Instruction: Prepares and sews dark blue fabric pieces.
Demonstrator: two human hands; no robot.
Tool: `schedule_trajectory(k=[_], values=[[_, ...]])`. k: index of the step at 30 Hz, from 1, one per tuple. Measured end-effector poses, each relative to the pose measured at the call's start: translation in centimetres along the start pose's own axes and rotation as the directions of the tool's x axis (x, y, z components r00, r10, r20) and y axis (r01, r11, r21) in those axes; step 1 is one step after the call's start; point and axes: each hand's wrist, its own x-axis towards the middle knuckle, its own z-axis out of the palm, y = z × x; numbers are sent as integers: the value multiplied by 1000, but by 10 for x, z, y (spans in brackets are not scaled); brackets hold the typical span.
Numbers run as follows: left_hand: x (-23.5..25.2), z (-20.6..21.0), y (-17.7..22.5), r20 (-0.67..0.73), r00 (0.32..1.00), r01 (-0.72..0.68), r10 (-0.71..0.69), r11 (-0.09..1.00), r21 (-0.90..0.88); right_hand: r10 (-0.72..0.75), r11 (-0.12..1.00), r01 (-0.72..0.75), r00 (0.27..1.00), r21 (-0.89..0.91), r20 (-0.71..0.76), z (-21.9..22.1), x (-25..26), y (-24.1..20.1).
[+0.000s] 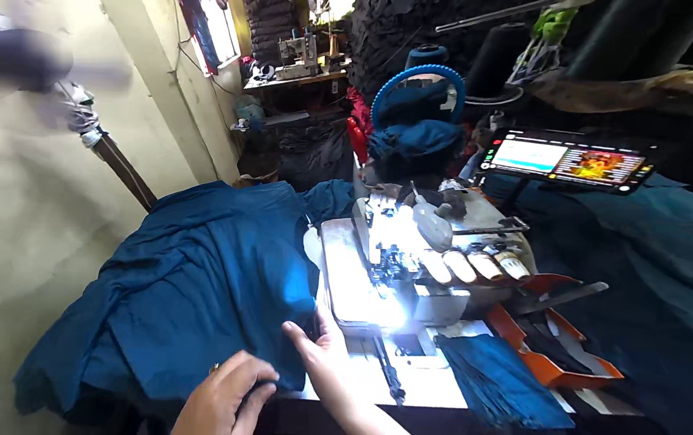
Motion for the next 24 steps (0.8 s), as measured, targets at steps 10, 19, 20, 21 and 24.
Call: schedule_trajectory(k=[10,19,20,21,24], values=[[61,22,-34,-265,917,-274,296,954,119,-295,912,338,934,-232,202,-21,3,-16],[64,25,-34,-255,920,-271,297,953,133,-365,827,443,891,-345,271,-26,2,-16],[64,26,-34,-245,922,-268,299,952,151,-364,823,446,890,-353,276,-27,2,-16],[65,27,-34,-239,922,-270,305,948,166,-364,816,449,888,-363,280,-28,2,-16],[68,29,-32,-241,912,-277,331,933,231,-330,801,444,887,-402,322,-32,2,-17]])
